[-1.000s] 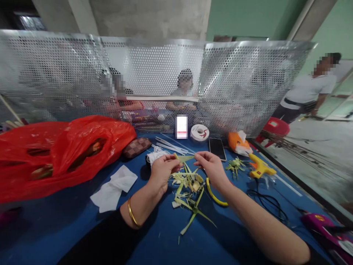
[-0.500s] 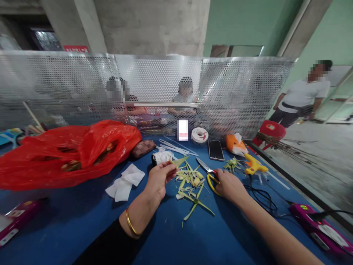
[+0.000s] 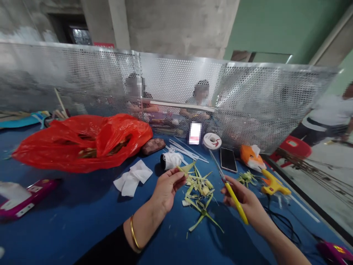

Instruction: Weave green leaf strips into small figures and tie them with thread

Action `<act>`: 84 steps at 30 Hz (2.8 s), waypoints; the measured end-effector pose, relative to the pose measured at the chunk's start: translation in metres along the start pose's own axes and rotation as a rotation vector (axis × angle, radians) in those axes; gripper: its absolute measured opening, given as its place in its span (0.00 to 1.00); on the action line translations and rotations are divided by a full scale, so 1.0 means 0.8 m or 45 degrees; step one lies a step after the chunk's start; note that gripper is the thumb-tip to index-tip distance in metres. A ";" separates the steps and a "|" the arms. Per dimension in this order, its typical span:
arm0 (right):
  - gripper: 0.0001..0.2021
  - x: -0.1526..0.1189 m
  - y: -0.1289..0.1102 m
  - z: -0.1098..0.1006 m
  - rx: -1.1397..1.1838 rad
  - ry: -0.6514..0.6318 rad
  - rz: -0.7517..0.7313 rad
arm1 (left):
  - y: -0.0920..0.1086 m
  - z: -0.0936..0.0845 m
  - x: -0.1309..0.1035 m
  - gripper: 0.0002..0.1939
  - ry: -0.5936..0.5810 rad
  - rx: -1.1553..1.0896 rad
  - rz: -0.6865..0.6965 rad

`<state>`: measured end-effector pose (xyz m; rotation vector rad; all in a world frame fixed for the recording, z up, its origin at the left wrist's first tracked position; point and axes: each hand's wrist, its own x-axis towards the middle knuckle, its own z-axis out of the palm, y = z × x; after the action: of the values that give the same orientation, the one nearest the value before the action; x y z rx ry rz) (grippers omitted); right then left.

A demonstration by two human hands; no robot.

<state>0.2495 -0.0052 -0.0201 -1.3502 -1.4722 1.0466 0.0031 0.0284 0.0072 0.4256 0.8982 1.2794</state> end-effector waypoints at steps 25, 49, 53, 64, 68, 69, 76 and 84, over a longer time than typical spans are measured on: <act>0.27 -0.031 -0.016 0.037 -0.540 -0.119 -0.069 | -0.027 0.001 -0.007 0.11 -0.063 -0.025 0.031; 0.15 -0.036 -0.037 0.046 -0.623 -0.245 -0.088 | -0.043 0.002 -0.011 0.13 -0.026 0.094 -0.026; 0.11 -0.036 -0.038 0.047 -0.594 -0.268 -0.062 | -0.043 0.002 -0.011 0.13 -0.039 0.093 -0.022; 0.11 -0.036 -0.029 0.047 -0.610 -0.282 -0.075 | -0.039 0.003 -0.012 0.13 -0.016 0.090 -0.029; 0.13 -0.037 -0.031 0.048 -0.665 -0.263 -0.110 | -0.039 0.001 -0.010 0.13 -0.028 0.103 -0.045; 0.14 -0.036 -0.031 0.048 -0.678 -0.256 -0.118 | -0.038 0.001 -0.010 0.13 -0.035 0.103 -0.046; 0.21 -0.015 -0.003 0.025 -0.965 0.128 0.046 | -0.036 -0.001 -0.006 0.13 -0.045 0.063 -0.030; 0.20 0.015 0.026 -0.001 -1.468 0.210 0.065 | -0.032 0.000 -0.009 0.14 -0.137 0.085 -0.040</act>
<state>0.2557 0.0081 -0.0391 -2.1643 -1.9931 -0.0084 0.0189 0.0151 -0.0087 0.5262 0.8547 1.1891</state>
